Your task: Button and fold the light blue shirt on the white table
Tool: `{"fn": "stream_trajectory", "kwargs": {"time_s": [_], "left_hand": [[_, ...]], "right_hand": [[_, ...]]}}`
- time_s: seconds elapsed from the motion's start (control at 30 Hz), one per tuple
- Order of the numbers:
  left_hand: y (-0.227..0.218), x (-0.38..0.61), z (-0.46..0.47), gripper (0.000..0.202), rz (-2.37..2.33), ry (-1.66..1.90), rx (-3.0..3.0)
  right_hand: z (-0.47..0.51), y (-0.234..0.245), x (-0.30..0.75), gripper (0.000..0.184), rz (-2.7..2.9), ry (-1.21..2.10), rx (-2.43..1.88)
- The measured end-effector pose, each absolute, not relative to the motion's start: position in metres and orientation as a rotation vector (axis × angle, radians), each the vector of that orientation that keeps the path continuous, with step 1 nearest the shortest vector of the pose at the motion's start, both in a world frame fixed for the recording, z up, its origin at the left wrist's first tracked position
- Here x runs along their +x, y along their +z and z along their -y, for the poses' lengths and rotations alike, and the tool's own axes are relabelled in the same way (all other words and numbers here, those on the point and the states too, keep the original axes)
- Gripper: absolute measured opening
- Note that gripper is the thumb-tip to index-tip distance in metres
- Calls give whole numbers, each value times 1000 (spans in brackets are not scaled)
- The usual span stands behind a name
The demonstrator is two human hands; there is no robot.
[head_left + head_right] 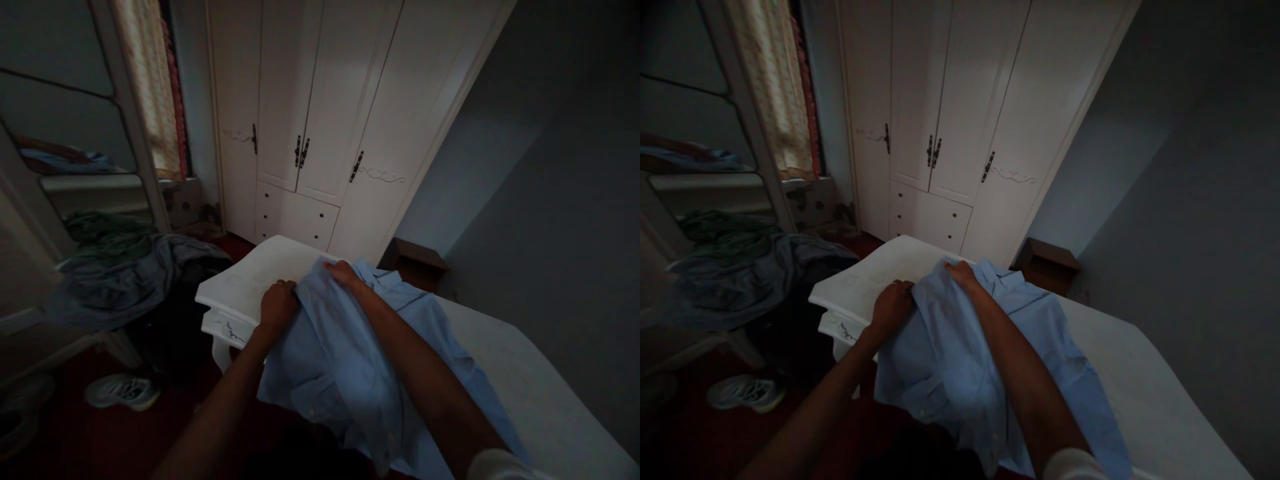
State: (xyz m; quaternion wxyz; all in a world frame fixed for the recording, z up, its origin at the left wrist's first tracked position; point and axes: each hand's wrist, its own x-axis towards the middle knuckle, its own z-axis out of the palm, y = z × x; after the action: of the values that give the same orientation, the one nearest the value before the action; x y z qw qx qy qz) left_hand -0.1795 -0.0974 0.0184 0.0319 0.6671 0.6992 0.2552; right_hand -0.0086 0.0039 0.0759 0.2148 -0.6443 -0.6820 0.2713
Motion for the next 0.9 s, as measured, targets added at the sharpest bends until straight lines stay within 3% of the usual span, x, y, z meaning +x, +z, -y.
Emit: {"fn": "stream_trajectory", "kwargs": {"time_s": [0.3, 0.57, 0.73, 0.77, 0.9], "left_hand": [[16, -176, 96, 38, -2158, 829, 2008], [16, -175, 96, 45, -2174, 753, 2097], [16, -177, 99, 46, -2052, 857, 2104], [16, -178, 99, 44, -2008, 901, 2082], [19, -185, 92, 44, -1944, 973, 1915]], "right_hand": [[-44, 64, -5, 9, 1936, 656, -1916], [-23, 52, 35, 17, 1892, 730, -1964], [-29, 49, 37, 7, 2015, 711, -1985], [-34, 51, 36, 8, 2042, 687, -1988], [-56, 60, 27, 46, 2080, 482, -1974]]}}
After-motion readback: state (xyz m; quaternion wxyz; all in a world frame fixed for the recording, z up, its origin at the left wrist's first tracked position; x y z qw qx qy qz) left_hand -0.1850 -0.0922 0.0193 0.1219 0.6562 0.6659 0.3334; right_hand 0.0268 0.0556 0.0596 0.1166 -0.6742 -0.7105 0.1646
